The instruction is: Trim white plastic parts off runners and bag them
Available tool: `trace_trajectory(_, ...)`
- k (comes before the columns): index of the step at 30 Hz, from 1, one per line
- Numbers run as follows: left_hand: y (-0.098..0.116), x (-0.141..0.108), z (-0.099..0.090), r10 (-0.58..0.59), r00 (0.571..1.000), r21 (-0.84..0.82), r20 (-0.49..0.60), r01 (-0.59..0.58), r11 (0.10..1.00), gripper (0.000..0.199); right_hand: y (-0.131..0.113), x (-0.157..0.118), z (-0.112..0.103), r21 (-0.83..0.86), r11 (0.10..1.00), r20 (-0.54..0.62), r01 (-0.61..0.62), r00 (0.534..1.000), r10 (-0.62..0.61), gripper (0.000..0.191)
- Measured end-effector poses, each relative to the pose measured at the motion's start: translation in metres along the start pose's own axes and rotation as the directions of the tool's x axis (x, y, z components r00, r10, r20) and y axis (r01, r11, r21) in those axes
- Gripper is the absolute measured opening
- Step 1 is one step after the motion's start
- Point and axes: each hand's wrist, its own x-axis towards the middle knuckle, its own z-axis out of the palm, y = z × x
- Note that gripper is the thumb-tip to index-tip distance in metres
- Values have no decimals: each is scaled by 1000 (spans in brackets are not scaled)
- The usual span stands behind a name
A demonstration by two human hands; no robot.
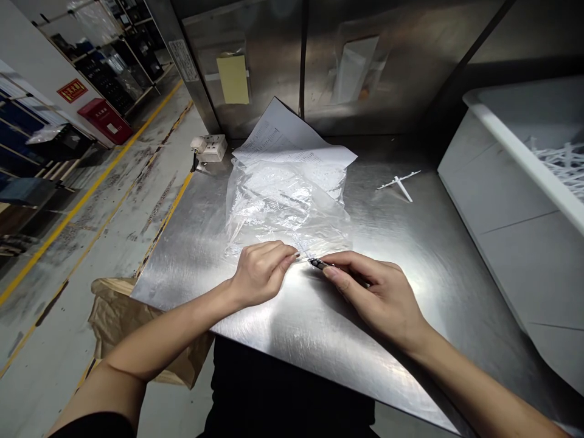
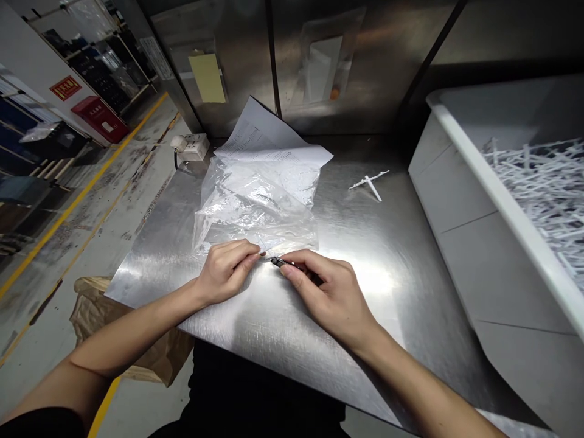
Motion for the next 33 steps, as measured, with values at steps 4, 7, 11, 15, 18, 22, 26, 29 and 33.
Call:
trace_trajectory(4, 1, 0, 0, -7, 1000, 0, 9, 7, 1000, 17, 0, 1, 0, 53, 998, -25, -18, 999, 20, 16)
trace_trajectory(7, 2, 1, 0, 13, 1000, -22, 9, -13, 1000, 16, 2, 1, -2, 82, 996, -58, -28, 998, 33, 17)
trace_trajectory(11, 5, 2, -1, 37, 999, -36, 4, -37, 999, 16, 5, 1, -3, 67, 997, -91, -27, 995, 33, 19)
trace_trajectory(15, 6, 1, -1, 66, 998, -43, 15, -65, 997, 17, 4, 1, -2, 13, 1000, -111, -9, 994, 10, 18)
trace_trajectory(18, 7, 2, 0, 101, 994, -54, 41, -99, 994, 19, 2, 1, -1, 3, 1000, -115, 0, 993, 0, 17)
trace_trajectory(22, 8, 2, 0, 150, 986, -69, 75, -145, 987, 20, 2, 1, 1, -10, 1000, -121, 21, 992, -22, 17)
trace_trajectory(26, 8, 2, 1, 157, 983, -72, 90, -151, 986, 22, 3, 0, 3, -29, 999, -117, 31, 993, -34, 16)
trace_trajectory(29, 8, 1, 1, 155, 983, -70, 93, -149, 986, 22, 5, 0, 4, -30, 999, -112, 41, 993, -44, 18)
trace_trajectory(33, 8, 1, 2, 179, 979, -63, 93, -174, 983, 21, 5, 0, 4, -38, 998, -106, 46, 993, -50, 17)
